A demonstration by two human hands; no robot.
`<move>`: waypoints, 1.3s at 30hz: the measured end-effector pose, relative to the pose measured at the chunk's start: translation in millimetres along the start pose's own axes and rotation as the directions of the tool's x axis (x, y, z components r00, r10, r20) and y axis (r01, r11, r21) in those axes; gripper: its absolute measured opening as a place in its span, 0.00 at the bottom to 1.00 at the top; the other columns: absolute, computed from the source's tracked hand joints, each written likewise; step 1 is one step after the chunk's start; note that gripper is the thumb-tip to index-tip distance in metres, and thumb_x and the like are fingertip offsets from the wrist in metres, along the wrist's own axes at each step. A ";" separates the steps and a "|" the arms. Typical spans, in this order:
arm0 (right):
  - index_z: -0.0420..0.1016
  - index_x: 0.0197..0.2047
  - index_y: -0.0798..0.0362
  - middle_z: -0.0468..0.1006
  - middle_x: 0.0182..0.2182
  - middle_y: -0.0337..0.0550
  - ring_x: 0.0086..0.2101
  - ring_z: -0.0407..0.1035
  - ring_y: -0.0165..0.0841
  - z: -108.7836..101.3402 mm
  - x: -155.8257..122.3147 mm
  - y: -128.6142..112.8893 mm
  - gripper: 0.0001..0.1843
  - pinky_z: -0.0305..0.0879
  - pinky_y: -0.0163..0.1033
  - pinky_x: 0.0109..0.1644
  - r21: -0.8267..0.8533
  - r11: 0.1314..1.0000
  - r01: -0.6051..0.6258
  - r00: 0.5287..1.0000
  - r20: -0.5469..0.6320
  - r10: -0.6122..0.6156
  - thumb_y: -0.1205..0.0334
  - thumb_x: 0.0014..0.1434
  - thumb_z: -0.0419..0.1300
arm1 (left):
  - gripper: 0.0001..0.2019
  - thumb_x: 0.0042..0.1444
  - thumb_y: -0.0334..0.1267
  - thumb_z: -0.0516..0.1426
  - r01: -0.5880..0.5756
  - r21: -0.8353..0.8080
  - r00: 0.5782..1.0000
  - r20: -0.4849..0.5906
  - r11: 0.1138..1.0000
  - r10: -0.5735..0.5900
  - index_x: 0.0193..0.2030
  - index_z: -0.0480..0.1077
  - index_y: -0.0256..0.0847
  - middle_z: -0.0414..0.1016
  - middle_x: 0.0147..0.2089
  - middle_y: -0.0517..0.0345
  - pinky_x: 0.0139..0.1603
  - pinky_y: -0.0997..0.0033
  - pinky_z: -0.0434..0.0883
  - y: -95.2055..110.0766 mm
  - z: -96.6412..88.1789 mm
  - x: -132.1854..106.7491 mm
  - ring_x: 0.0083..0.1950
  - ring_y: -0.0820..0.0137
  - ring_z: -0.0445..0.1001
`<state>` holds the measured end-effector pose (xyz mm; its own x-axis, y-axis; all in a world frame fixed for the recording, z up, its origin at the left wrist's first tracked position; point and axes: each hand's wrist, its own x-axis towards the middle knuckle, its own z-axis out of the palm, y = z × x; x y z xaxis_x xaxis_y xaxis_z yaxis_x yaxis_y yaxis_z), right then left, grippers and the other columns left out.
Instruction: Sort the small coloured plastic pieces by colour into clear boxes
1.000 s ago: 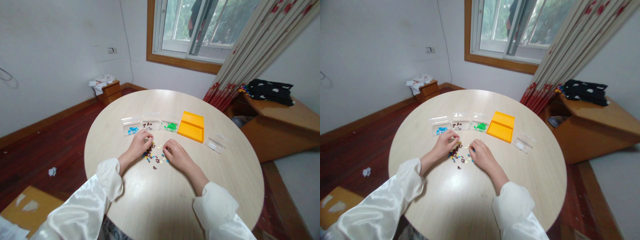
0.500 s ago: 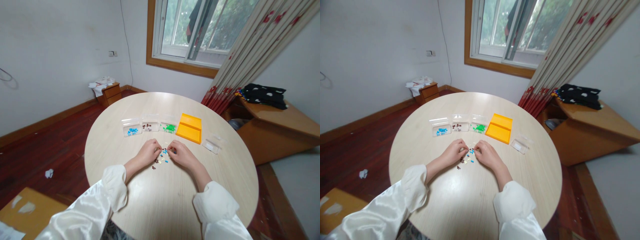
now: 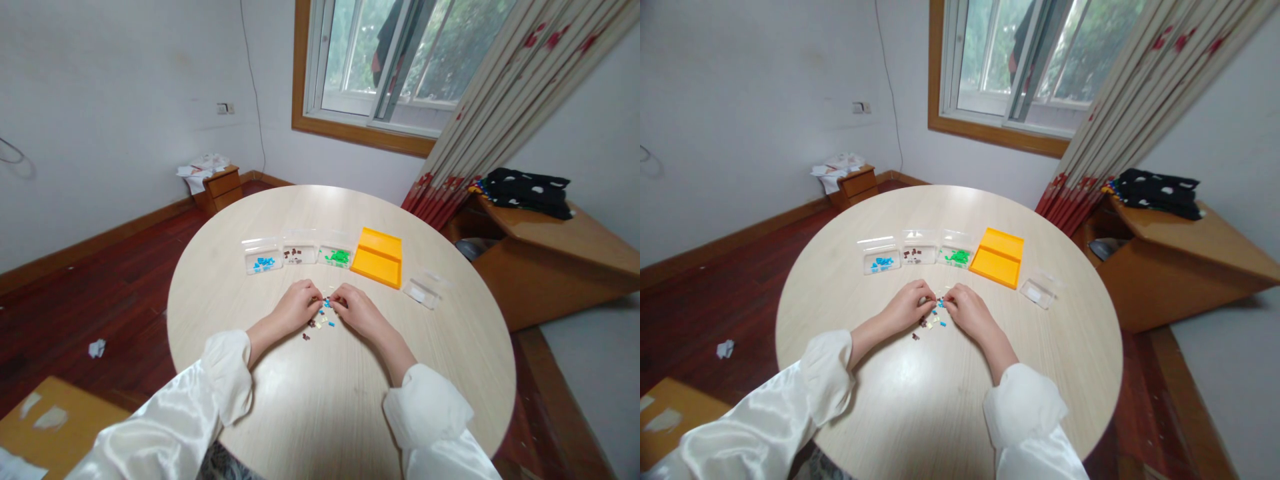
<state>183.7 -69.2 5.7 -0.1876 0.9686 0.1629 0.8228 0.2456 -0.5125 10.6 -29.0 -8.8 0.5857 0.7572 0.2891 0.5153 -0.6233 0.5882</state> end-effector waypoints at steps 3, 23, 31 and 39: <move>0.73 0.31 0.55 0.74 0.30 0.41 0.33 0.68 0.31 -0.4 -0.2 -0.5 0.05 0.63 0.36 0.38 0.031 1.000 -0.006 1.000 0.019 0.006 0.72 0.55 0.57 | 0.04 0.53 0.30 0.57 0.004 -0.002 1.000 0.006 1.000 -0.004 0.31 0.74 0.37 0.71 0.32 0.54 0.41 0.68 0.66 0.0 -0.7 -0.3 0.38 0.67 0.70; 0.72 0.31 0.54 0.73 0.32 0.43 0.36 0.67 0.32 2.1 -0.8 -4.0 0.05 0.62 0.38 0.43 0.010 0.999 0.044 0.998 0.044 -0.044 0.71 0.56 0.57 | 0.07 0.54 0.29 0.55 0.016 -0.002 1.000 0.002 1.000 -0.016 0.30 0.74 0.36 0.70 0.32 0.54 0.41 0.69 0.66 -5.6 -9.4 -2.5 0.37 0.68 0.69; 0.68 0.31 0.53 0.70 0.31 0.42 0.35 0.65 0.33 2.3 -1.0 -10.7 0.06 0.61 0.37 0.39 0.017 0.991 0.134 0.988 -0.083 -0.132 0.69 0.60 0.53 | 0.05 0.55 0.32 0.56 -0.057 -0.105 0.998 -0.008 0.993 0.056 0.35 0.74 0.37 0.70 0.32 0.55 0.40 0.71 0.65 -4.8 -10.6 -3.5 0.37 0.69 0.68; 0.67 0.33 0.53 0.70 0.32 0.43 0.35 0.65 0.33 2.5 -0.9 -15.5 0.06 0.62 0.38 0.40 0.104 0.977 0.185 0.978 -0.119 -0.172 0.70 0.60 0.52 | 0.07 0.58 0.37 0.55 -0.119 -0.152 0.992 -0.059 0.981 0.111 0.33 0.72 0.37 0.69 0.32 0.55 0.38 0.71 0.65 -3.1 -13.5 -3.7 0.36 0.70 0.68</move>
<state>169.8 -73.8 11.4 -0.2615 0.9003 0.3481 0.7137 0.4231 -0.5582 -1.6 -27.3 -1.4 0.6016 0.6936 0.3963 0.3414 -0.6718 0.6574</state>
